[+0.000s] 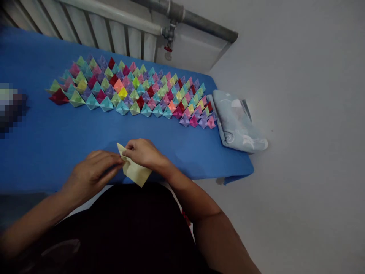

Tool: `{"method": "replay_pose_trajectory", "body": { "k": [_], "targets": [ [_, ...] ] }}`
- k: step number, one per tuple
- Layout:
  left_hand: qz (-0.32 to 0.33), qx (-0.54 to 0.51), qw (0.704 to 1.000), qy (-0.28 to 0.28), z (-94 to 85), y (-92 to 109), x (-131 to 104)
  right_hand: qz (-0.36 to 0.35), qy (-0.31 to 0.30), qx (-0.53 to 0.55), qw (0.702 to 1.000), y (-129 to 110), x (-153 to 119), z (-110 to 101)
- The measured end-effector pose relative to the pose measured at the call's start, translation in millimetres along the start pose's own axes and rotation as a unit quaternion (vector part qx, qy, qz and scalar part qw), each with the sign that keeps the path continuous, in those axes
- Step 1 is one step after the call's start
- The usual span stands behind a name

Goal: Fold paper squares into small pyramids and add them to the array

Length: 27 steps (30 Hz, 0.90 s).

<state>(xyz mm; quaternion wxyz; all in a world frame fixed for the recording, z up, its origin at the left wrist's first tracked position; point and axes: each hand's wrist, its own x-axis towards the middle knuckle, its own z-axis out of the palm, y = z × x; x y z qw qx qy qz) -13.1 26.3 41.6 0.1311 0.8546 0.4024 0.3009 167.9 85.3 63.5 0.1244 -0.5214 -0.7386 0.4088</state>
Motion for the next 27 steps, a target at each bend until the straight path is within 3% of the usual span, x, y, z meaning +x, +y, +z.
{"method": "replay_pose_trajectory", "body": {
  "k": [4, 7, 13, 18, 23, 27],
  "targets": [
    [0.072, 0.050, 0.996, -0.023, 18.1, -5, -3, -0.004, -0.024, -0.118, 0.993, -6, 1, -1],
    [0.079, 0.082, 0.993, -0.038, 21.8, -8, -6, 0.001, -0.018, -0.114, 0.993, 2, -15, -7],
    [0.089, 0.093, 0.990, -0.050, 14.8, -2, -8, 0.092, -0.027, 0.074, 0.993, 33, -59, -12],
    [0.097, 0.147, 0.981, -0.080, 13.6, 11, -9, 0.119, 0.003, 0.201, 0.972, 41, -65, -4],
    [0.106, 0.198, 0.973, -0.045, 16.4, 21, -7, 0.121, 0.022, 0.159, 0.979, 44, -64, -3],
    [0.115, 0.217, 0.969, -0.031, 18.2, 22, -7, 0.044, 0.070, 0.015, 0.996, 48, -77, -7]
  ]
}}
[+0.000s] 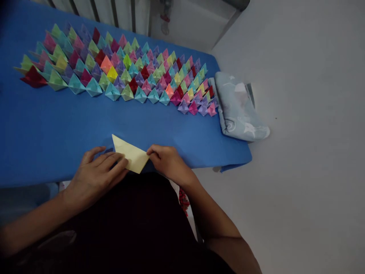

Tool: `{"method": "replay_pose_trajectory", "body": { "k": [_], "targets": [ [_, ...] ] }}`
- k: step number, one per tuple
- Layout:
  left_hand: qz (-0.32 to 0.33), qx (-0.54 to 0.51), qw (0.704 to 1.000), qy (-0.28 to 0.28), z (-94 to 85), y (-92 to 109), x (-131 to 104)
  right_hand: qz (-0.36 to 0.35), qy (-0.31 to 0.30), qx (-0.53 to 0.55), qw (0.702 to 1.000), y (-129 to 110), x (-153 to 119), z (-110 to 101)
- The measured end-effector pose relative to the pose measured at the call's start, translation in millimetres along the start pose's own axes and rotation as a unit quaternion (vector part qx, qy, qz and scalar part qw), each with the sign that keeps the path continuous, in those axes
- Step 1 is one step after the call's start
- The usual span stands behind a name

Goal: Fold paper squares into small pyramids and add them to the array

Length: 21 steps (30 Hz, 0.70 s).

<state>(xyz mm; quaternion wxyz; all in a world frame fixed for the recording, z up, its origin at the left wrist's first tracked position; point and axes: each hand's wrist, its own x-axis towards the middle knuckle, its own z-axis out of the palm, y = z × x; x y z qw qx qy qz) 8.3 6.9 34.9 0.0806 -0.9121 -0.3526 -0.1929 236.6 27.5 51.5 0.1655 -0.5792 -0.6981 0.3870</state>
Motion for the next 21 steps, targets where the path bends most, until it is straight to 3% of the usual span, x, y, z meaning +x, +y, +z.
{"method": "replay_pose_trajectory", "body": {
  "k": [5, 7, 12, 21],
  "targets": [
    [0.002, 0.002, 1.000, 0.002, 1.3, 1, -2, -0.188, 0.030, -0.102, 0.976, 10, -10, 6],
    [0.003, 0.005, 1.000, 0.005, 1.4, 1, -3, -0.223, 0.044, -0.115, 0.967, 15, -10, 12],
    [-0.014, -0.020, 1.000, 0.014, 3.7, 0, -4, -0.200, 0.088, -0.104, 0.970, 24, -7, 18],
    [-0.137, -0.134, 0.981, 0.004, 15.5, -4, -7, -0.138, 0.077, -0.072, 0.985, 14, 0, 10]
  ]
}}
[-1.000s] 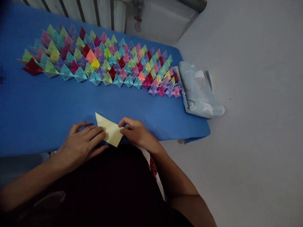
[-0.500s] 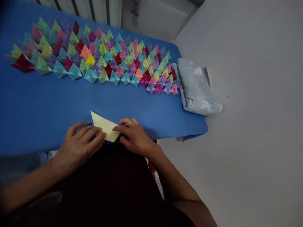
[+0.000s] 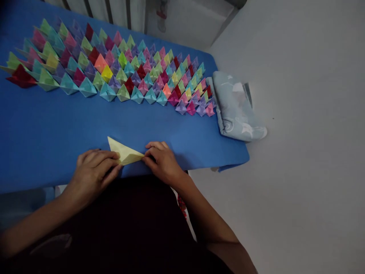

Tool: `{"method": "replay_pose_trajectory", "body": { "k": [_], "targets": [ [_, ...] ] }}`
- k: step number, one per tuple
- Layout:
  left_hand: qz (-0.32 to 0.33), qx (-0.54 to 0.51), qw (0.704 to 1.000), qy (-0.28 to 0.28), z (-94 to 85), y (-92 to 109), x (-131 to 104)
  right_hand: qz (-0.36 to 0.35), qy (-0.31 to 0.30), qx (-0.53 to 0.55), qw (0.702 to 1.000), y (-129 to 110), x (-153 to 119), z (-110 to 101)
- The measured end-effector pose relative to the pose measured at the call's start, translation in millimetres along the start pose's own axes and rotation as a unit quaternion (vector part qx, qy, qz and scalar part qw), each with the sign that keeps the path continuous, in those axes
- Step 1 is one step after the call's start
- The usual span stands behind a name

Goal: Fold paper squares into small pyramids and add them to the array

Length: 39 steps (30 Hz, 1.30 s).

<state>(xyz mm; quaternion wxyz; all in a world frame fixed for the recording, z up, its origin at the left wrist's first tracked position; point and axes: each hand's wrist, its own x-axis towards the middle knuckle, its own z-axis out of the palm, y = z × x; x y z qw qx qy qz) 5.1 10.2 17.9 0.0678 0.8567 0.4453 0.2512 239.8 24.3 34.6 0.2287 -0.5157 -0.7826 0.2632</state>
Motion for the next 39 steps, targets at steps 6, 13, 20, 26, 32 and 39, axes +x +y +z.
{"method": "replay_pose_trajectory", "body": {
  "k": [6, 13, 20, 26, 32, 39],
  "targets": [
    [-0.023, -0.014, 1.000, -0.010, 0.7, -2, 2, 0.046, -0.021, -0.011, 0.999, -4, 6, -3],
    [-0.036, -0.029, 0.999, -0.018, 0.5, 0, 5, 0.057, -0.032, -0.016, 0.998, -4, 11, -3],
    [-0.058, -0.057, 0.996, -0.021, -0.6, -4, 2, 0.078, -0.049, -0.005, 0.996, -8, 17, -7],
    [-0.041, -0.018, 0.996, -0.074, -4.5, -4, 10, 0.079, -0.075, -0.017, 0.994, -7, 22, -9],
    [0.058, 0.045, 0.993, -0.088, -7.9, 4, 9, 0.070, -0.072, -0.017, 0.995, -4, 22, -8],
    [0.055, 0.083, 0.990, -0.095, -15.7, 7, -19, 0.079, -0.074, -0.023, 0.994, -6, 23, -9]
  ]
}}
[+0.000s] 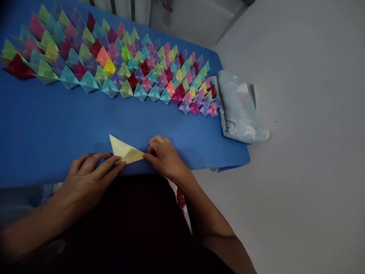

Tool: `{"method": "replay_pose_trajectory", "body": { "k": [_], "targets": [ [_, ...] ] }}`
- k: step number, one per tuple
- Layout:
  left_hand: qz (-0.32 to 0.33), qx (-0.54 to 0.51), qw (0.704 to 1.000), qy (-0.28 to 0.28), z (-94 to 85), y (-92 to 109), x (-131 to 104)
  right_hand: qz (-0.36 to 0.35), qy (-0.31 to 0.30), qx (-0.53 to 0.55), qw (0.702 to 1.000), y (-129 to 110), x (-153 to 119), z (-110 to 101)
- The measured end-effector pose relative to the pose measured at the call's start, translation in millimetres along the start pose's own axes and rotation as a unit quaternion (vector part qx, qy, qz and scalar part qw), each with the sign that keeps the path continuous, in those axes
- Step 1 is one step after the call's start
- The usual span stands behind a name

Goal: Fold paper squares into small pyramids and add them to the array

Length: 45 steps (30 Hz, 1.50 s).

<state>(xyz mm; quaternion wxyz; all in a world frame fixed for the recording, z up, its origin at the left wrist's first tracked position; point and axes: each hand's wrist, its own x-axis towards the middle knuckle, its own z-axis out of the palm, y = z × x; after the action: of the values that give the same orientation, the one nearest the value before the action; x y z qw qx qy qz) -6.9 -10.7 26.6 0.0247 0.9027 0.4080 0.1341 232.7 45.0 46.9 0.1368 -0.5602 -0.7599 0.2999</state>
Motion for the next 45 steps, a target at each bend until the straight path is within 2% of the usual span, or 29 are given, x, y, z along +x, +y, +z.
{"method": "replay_pose_trajectory", "body": {
  "k": [4, 13, 16, 20, 25, 28, 31, 34, 37, 41, 45],
  "targets": [
    [-0.003, 0.006, 1.000, -0.011, -1.9, 0, -7, -0.006, 0.009, 0.006, 1.000, 1, 0, 1],
    [0.005, 0.021, 1.000, 0.018, -6.1, 0, -20, -0.022, 0.023, -0.007, 0.999, 5, 1, 5],
    [-0.027, 0.008, 0.999, 0.044, -13.4, -2, -16, -0.007, 0.016, -0.013, 1.000, 3, 3, 4],
    [-0.075, -0.022, 0.994, 0.079, -16.8, -6, 0, -0.007, 0.013, -0.022, 1.000, 1, 4, 4],
    [0.004, -0.024, 0.996, 0.085, -1.5, -2, 20, -0.017, 0.015, -0.061, 0.998, -6, 0, 4],
    [0.015, -0.024, 0.997, 0.067, 5.1, -2, 22, -0.023, 0.004, -0.072, 0.997, -16, -5, 5],
    [0.018, -0.024, 0.998, 0.062, 5.8, -6, 18, 0.009, -0.017, -0.066, 0.998, -27, -9, 6],
    [0.020, -0.034, 0.997, 0.066, 5.0, -9, 14, 0.063, -0.048, -0.006, 0.997, -32, -11, 5],
    [0.024, -0.052, 0.996, 0.073, 5.7, -10, 13, 0.109, -0.079, 0.138, 0.981, -32, -10, 6],
    [0.026, -0.078, 0.992, 0.094, 8.6, -13, 12, 0.154, -0.070, 0.339, 0.925, -33, -9, 7],
    [-0.022, -0.157, 0.978, 0.136, 6.3, -18, 11, 0.134, -0.031, 0.451, 0.882, -39, -10, 4]
  ]
}}
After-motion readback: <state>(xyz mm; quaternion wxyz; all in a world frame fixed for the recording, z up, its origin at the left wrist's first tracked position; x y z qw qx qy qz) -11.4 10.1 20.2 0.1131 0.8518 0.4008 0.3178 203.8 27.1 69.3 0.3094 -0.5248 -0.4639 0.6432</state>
